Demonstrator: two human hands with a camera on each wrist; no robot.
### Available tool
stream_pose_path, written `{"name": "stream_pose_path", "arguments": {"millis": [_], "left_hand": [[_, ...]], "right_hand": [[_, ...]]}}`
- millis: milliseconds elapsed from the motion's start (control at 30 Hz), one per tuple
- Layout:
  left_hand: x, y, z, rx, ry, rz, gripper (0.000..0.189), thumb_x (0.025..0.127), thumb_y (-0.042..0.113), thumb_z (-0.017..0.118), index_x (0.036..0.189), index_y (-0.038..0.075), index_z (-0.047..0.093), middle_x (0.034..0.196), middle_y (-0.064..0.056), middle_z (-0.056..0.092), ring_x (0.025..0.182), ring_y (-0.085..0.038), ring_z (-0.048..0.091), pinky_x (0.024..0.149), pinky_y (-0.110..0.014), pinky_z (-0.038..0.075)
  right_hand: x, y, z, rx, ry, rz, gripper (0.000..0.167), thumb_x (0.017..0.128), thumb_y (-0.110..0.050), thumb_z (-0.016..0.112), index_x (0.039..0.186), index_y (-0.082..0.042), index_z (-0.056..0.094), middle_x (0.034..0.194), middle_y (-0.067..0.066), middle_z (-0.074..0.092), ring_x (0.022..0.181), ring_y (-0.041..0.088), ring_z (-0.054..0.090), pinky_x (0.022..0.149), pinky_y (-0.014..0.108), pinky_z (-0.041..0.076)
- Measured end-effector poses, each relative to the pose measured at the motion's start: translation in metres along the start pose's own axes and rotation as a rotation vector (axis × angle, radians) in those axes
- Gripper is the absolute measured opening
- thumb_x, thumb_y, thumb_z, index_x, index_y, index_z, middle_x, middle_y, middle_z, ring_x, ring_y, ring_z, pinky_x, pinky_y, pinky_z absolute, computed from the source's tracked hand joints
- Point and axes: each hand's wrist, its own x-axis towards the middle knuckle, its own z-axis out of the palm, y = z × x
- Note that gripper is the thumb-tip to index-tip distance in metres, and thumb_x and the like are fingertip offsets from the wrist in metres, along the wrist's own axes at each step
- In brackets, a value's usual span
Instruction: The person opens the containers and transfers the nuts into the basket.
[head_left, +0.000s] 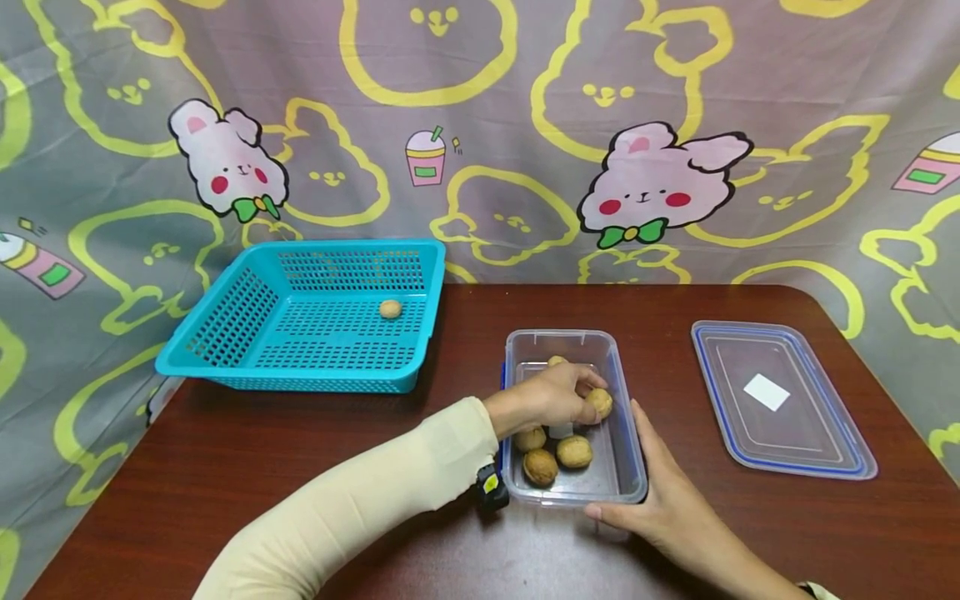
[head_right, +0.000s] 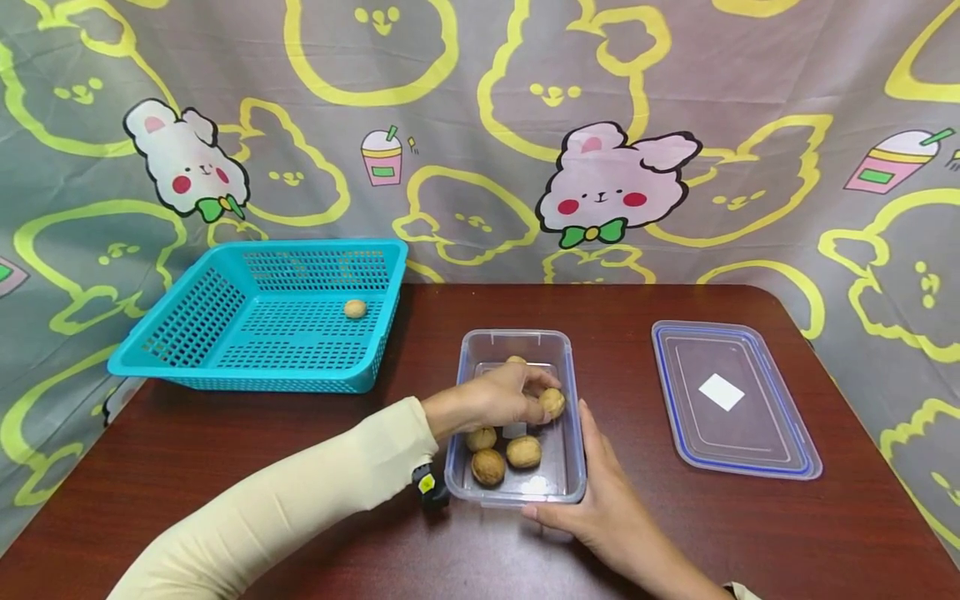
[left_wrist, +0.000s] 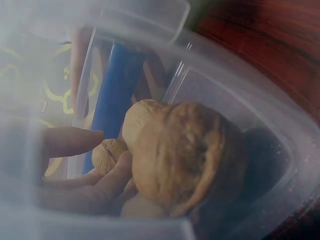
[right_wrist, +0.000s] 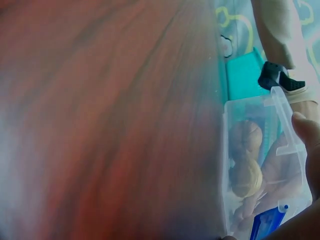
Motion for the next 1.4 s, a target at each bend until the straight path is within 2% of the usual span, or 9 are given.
{"name": "stream_pose_path", "arguments": {"millis": [200, 333, 433, 700, 933, 1067, 1267, 1333, 1400], "left_hand": [[0.000, -0.001, 0.000, 0.008, 0.001, 0.003, 0.048, 0.088, 0.000, 0.075, 0.135, 0.006, 0.068, 0.118, -0.009, 0.073, 0.097, -0.007, 0.061, 0.085, -0.016, 0.050], [-0.001, -0.001, -0.001, 0.010, -0.006, 0.000, 0.047, 0.089, 0.001, 0.074, 0.135, 0.006, 0.068, 0.117, -0.008, 0.073, 0.097, -0.007, 0.061, 0.085, -0.016, 0.050], [-0.001, -0.002, -0.001, 0.013, -0.015, 0.003, 0.045, 0.091, 0.004, 0.074, 0.136, 0.007, 0.068, 0.119, -0.008, 0.073, 0.101, -0.008, 0.061, 0.087, -0.018, 0.051], [-0.003, -0.001, -0.001, -0.057, -0.032, 0.010, 0.039, 0.091, 0.004, 0.075, 0.130, 0.004, 0.070, 0.121, -0.012, 0.073, 0.099, -0.010, 0.064, 0.083, -0.020, 0.055], [-0.002, -0.004, 0.000, -0.130, -0.028, 0.009, 0.032, 0.092, 0.005, 0.077, 0.123, 0.003, 0.072, 0.118, -0.014, 0.075, 0.097, -0.016, 0.072, 0.082, -0.024, 0.060], [-0.001, -0.006, 0.002, -0.210, -0.033, 0.006, 0.031, 0.093, 0.000, 0.076, 0.123, -0.002, 0.070, 0.110, -0.013, 0.075, 0.091, -0.023, 0.076, 0.078, -0.028, 0.064], [-0.001, -0.007, 0.001, -0.257, -0.049, 0.011, 0.031, 0.092, -0.002, 0.076, 0.123, -0.004, 0.070, 0.104, -0.011, 0.073, 0.095, -0.030, 0.076, 0.080, -0.032, 0.065], [-0.003, -0.007, 0.000, -0.272, -0.059, 0.022, 0.032, 0.093, -0.002, 0.075, 0.124, -0.004, 0.069, 0.104, -0.011, 0.074, 0.095, -0.030, 0.076, 0.082, -0.033, 0.065], [-0.005, -0.005, -0.004, -0.298, -0.075, 0.032, 0.033, 0.094, -0.001, 0.074, 0.126, -0.004, 0.068, 0.104, -0.011, 0.073, 0.095, -0.026, 0.075, 0.086, -0.034, 0.065]], "right_hand": [[-0.004, -0.005, 0.006, 0.065, -0.006, 0.110, 0.130, 0.077, -0.017, 0.093, 0.168, -0.006, 0.001, 0.167, 0.030, 0.025, 0.145, 0.047, 0.037, 0.102, -0.001, 0.025], [-0.009, -0.009, 0.009, 0.103, -0.019, 0.185, 0.126, 0.081, -0.017, 0.090, 0.169, -0.014, 0.000, 0.166, 0.028, 0.032, 0.143, 0.044, 0.043, 0.103, 0.010, 0.037], [-0.010, -0.010, 0.009, 0.127, -0.019, 0.212, 0.126, 0.081, -0.016, 0.090, 0.170, -0.019, 0.001, 0.165, 0.026, 0.035, 0.142, 0.042, 0.044, 0.102, 0.013, 0.039], [-0.010, -0.006, 0.011, 0.220, 0.002, 0.235, 0.135, 0.076, -0.010, 0.093, 0.170, -0.021, -0.004, 0.168, 0.026, 0.030, 0.146, 0.042, 0.039, 0.100, 0.003, 0.031], [-0.010, -0.005, 0.014, 0.230, 0.008, 0.222, 0.137, 0.076, -0.011, 0.093, 0.170, -0.024, -0.006, 0.171, 0.026, 0.023, 0.151, 0.043, 0.031, 0.100, -0.002, 0.024], [-0.010, -0.006, 0.015, 0.209, 0.004, 0.217, 0.137, 0.077, -0.013, 0.093, 0.169, -0.024, -0.007, 0.171, 0.026, 0.021, 0.152, 0.043, 0.029, 0.100, -0.003, 0.023], [-0.010, -0.006, 0.014, 0.183, 0.003, 0.217, 0.136, 0.078, -0.016, 0.093, 0.169, -0.024, -0.008, 0.172, 0.025, 0.021, 0.152, 0.043, 0.030, 0.102, 0.000, 0.025], [-0.011, -0.006, 0.014, 0.175, 0.002, 0.223, 0.135, 0.078, -0.018, 0.092, 0.169, -0.025, -0.008, 0.172, 0.025, 0.022, 0.152, 0.043, 0.030, 0.108, 0.008, 0.029], [-0.011, -0.007, 0.013, 0.175, 0.000, 0.234, 0.135, 0.079, -0.020, 0.092, 0.169, -0.027, -0.008, 0.172, 0.023, 0.021, 0.152, 0.042, 0.029, 0.109, 0.009, 0.029]]}}
